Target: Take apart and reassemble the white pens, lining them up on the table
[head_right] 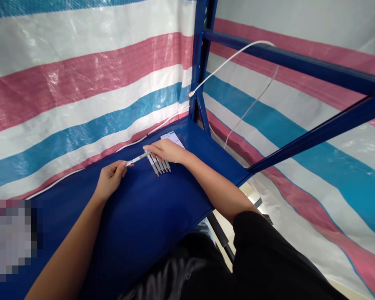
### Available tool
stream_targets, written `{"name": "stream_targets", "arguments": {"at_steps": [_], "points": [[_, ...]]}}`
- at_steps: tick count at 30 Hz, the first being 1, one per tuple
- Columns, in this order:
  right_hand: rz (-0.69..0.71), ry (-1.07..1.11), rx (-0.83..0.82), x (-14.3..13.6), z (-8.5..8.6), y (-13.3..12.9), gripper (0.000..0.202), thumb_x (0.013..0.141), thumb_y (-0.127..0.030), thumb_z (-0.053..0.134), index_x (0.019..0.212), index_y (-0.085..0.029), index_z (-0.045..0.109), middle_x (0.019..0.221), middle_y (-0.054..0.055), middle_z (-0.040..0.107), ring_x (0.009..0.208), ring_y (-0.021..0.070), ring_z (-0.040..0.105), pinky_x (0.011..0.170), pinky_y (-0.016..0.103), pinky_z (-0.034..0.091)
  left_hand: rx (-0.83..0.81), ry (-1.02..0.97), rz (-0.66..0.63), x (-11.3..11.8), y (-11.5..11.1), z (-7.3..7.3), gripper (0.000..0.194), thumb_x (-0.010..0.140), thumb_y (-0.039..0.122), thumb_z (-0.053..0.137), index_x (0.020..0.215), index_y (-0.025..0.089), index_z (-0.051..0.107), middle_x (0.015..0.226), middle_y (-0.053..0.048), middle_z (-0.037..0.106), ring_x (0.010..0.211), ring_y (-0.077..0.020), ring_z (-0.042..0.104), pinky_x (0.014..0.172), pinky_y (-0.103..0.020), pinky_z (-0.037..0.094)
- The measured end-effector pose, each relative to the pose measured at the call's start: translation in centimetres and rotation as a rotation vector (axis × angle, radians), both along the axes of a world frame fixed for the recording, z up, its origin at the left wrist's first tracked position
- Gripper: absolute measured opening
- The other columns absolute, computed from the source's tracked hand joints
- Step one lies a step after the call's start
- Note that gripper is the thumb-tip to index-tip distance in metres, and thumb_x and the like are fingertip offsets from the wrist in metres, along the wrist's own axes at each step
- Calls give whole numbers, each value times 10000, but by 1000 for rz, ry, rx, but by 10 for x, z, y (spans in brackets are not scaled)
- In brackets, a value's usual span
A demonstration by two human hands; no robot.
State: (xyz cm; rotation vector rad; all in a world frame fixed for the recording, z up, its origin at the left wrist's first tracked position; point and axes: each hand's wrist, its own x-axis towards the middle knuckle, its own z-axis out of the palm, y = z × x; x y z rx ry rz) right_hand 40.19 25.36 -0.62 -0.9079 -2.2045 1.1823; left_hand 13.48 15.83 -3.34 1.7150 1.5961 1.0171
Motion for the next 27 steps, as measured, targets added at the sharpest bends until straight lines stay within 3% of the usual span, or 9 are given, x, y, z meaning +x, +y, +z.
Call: {"name": "stream_targets", "arguments": {"at_steps": [3,7,11,15,17,20,23,27], "points": [[8,39,24,0,-1,1,210,957,-366,749,966,-198,623,773,-30,652,677,140,553,689,268,387,-4,-7,16,1,0,-1,444,1004,572,581,827,192,728,601,17,518,532,-126,420,545,-269,325],[-9,52,-10,1,-4,4,307,1044,-423,621,841,-194,608,726,-13,643,680,141,556,691,276,406,-21,-4,1,1,-1,-1,436,1001,545,590,756,199,693,591,15,520,520,-123,417,534,-269,315],[15,190,-51,2,-10,8,255,889,-355,821,965,-201,632,852,-19,670,713,133,582,661,258,443,-10,-12,-5,1,0,-2,428,998,523,599,734,196,678,585,18,513,521,-117,429,536,-265,320],[14,290,-183,-1,-16,11,307,934,-462,790,904,-207,621,745,-31,641,593,133,580,570,275,458,14,-43,-5,1,2,-5,417,1001,543,601,823,188,729,581,24,513,510,-115,432,512,-256,316],[-12,384,-201,-4,-18,12,352,873,-470,861,863,-210,625,705,-41,636,600,133,591,598,281,482,18,-49,-16,1,2,-8,413,1013,544,594,882,186,754,584,25,528,509,-117,445,513,-249,330],[-75,565,-233,-9,-18,13,400,726,-405,983,888,-205,676,831,-19,722,727,132,647,708,282,532,4,-34,-76,3,3,-12,386,1013,538,608,936,192,759,606,25,580,505,-114,457,518,-246,345],[-112,702,-324,-13,-18,12,377,728,-394,980,923,-218,709,967,1,781,838,141,689,790,291,564,-11,12,-133,4,2,-14,371,1017,546,613,971,203,747,653,23,647,506,-112,476,533,-247,361],[-156,815,-386,-16,-18,12,462,700,-386,999,1036,-242,715,986,-5,797,896,155,712,819,299,587,-7,41,-150,3,2,-16,385,1045,556,577,1005,210,742,684,19,685,533,-123,524,563,-248,399]]}}
